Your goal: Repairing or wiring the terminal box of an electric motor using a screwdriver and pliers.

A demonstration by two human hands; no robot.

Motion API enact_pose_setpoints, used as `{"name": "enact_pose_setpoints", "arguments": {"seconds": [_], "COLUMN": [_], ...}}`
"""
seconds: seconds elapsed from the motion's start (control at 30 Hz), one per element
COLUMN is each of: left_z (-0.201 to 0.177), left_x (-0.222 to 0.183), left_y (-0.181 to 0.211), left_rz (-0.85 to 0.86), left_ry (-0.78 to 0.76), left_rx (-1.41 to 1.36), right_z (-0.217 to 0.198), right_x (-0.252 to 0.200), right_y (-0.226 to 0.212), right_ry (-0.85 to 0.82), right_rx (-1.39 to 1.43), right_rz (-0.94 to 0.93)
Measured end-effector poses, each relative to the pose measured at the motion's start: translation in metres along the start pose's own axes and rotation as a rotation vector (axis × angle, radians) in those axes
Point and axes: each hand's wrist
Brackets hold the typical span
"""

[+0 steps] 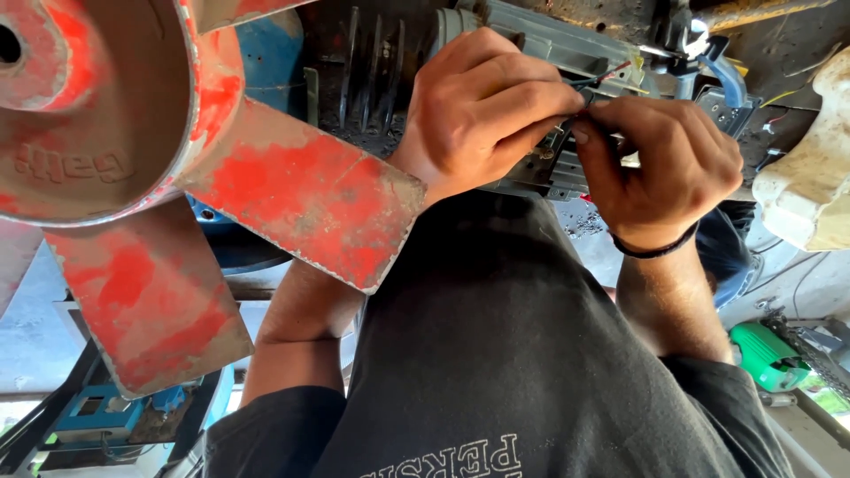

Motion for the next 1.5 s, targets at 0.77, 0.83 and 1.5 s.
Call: {"name": "enact_pose_setpoints", "arguments": {"seconds": [0.77, 0.83, 1.5], "left_z": [-0.006, -0.006, -0.010], "left_x": [0.003, -0.001, 0.008], "left_y": [0.006, 0.004, 0.007], "left_rz": [-0.327, -0.367, -0.395], "left_ry": [0.077, 0.059, -0.260], "left_rx": [-0.190, -0.218, -0.137], "right_z": [-0.009, -0.011, -0.049], "right_x": [-0.022, -0.032, -0.165], "right_y": [0.016, 0.021, 0.117], "right_ry": [0.040, 0.042, 0.115], "right_rx": [0.150, 0.139, -0.046], "right_rz": [0.288, 0.312, 0.711]}}
Point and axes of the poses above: each hand's wrist, its own x-axis towards the middle knuckle, its own z-axis out of the palm, y = z × x, and after that the axes turned 4 degrees about y, right-handed
